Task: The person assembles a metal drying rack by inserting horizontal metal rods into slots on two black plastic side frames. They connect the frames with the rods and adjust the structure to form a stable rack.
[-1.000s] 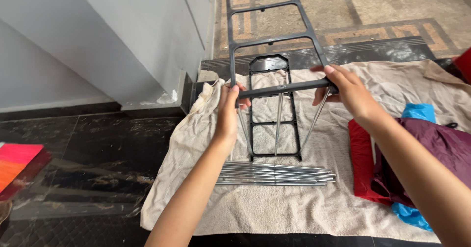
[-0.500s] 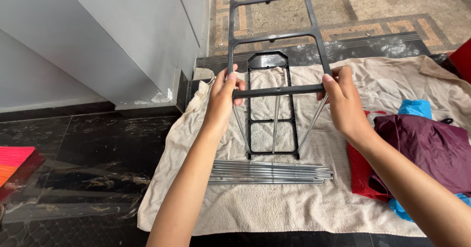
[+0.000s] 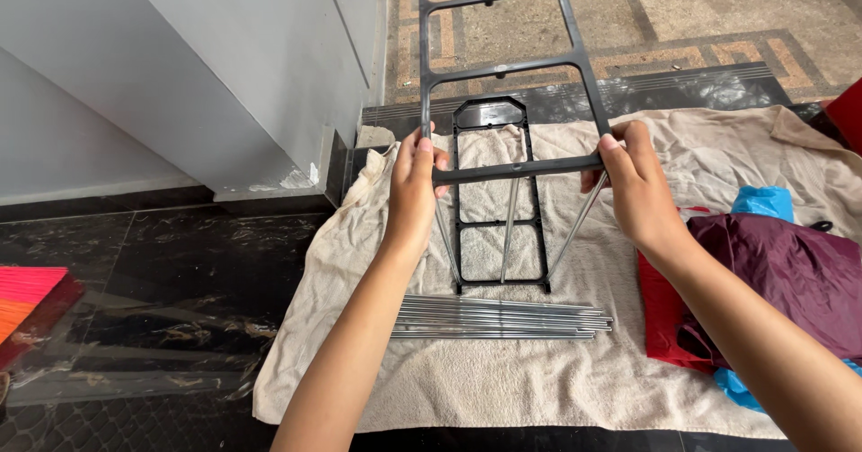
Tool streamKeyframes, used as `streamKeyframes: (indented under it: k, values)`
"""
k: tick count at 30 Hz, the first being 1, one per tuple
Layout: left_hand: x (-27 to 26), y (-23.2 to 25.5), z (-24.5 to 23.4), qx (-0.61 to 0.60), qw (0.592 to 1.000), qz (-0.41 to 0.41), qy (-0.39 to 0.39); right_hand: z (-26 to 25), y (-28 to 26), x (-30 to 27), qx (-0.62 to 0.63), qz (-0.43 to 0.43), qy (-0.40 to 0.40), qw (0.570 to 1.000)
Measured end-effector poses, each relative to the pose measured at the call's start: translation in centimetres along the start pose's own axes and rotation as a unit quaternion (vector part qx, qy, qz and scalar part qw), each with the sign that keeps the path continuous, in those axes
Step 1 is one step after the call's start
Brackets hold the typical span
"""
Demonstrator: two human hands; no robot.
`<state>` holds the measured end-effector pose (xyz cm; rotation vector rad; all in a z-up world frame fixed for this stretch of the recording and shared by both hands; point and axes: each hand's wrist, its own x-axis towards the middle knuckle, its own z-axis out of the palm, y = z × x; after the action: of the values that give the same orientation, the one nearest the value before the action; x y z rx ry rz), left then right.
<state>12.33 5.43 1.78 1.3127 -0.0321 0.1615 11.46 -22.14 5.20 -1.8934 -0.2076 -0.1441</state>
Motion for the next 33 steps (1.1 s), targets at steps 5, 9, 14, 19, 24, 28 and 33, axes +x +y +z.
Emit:
streamKeyframes:
  k: [5,9,14,19,24,28,33]
  values:
    - [0.3,-0.1,-0.2,0.023,1.0,-0.012,0.004,0.0,-0.5,0.1,-0.03,0.044,0.0,0.999]
    - [0.2,2.2,0.2,0.272,0.956,0.103,0.038,-1.5,-2.0,0.0,-0.194,-0.057,0.003,0.979]
    - [-0.9,5.8,2.9,0.501,0.848,0.173,0.01,-2.8,-4.7,2.3,-0.276,-0.154,-0.031,0.948]
    - [0.2,6.8,5.1,0.633,0.717,0.292,-0.023,0.0,-5.4,5.8,-0.394,-0.107,-0.12,0.905]
    - [1.4,6.9,6.6,0.484,0.829,0.238,-0.148,1.4,-5.3,6.4,-0.448,-0.048,-0.216,0.866]
    - [1.7,6.4,7.3,0.585,0.775,0.214,-0.108,1.0,-4.1,7.0,-0.379,-0.148,-0.202,0.891]
    - [1.8,5.8,7.7,0.649,0.739,0.131,-0.128,-1.3,-4.6,7.7,-0.08,-0.054,0.042,0.994]
